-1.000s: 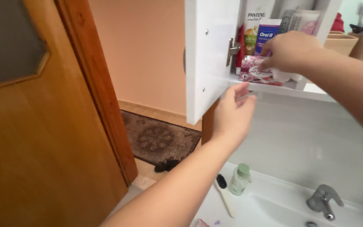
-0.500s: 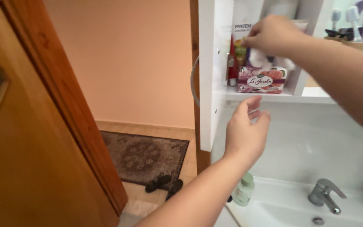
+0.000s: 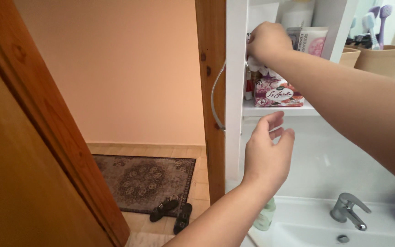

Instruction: The person opens a bathroom cabinet and wipes several items with a tissue, including a purple-capped bottle, a white tub, a small dark bottle, and a soap box. The person places each item back on the shelf after wiping. The person then closes the cabinet door.

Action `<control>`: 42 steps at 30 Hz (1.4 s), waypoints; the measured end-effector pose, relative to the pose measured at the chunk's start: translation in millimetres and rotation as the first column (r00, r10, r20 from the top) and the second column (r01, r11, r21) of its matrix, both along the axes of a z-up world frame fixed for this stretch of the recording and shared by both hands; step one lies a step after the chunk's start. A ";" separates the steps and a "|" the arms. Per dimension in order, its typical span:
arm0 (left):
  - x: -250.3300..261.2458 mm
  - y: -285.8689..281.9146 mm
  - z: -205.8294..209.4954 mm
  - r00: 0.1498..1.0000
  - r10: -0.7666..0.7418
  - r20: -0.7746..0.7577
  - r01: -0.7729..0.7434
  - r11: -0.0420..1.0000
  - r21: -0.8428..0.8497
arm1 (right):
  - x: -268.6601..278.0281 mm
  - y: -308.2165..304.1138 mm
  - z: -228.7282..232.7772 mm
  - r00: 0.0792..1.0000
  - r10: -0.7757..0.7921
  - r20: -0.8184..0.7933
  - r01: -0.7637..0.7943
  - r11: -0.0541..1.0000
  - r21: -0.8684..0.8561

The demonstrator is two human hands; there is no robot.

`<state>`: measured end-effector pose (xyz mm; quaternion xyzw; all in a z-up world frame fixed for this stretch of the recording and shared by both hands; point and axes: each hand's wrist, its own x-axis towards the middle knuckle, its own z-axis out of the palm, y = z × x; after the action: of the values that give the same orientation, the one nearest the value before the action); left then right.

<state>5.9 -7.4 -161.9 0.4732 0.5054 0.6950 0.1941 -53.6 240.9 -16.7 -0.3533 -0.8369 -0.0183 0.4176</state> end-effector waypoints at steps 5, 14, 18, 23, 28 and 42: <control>-1.9 1.9 1.5 1.000 -0.009 0.018 0.009 1.000 -0.011 | 3.0 -1.0 -0.5 1.000 0.015 -0.007 -0.014 0.999 0.049; -0.9 3.7 -0.1 1.000 -0.029 0.005 0.029 1.000 0.011 | 36.8 -4.9 -3.6 0.996 0.078 0.035 -0.079 0.996 0.041; -0.1 4.7 0.5 0.999 -0.039 0.000 0.039 0.999 0.022 | 51.2 -13.0 -9.4 0.998 0.065 0.008 -0.065 0.996 0.060; 2.4 2.8 2.2 0.998 -0.062 0.009 0.061 0.998 0.017 | 59.9 -28.7 -8.4 0.996 0.079 0.030 -0.078 0.996 -0.035; 5.7 0.0 5.5 0.997 -0.076 0.010 0.076 0.997 0.006 | 53.9 -40.9 -0.8 0.994 0.059 0.094 -0.062 0.998 0.023; 12.4 -21.0 19.0 0.997 -0.043 -0.062 0.052 0.987 0.154 | 86.3 -75.4 16.0 0.999 0.027 -0.025 -0.030 0.994 -0.109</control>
<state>18.4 -28.5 -142.9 0.5191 0.4436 0.7133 0.1581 32.7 165.6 -0.7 -0.3638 -0.8366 0.0376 0.4078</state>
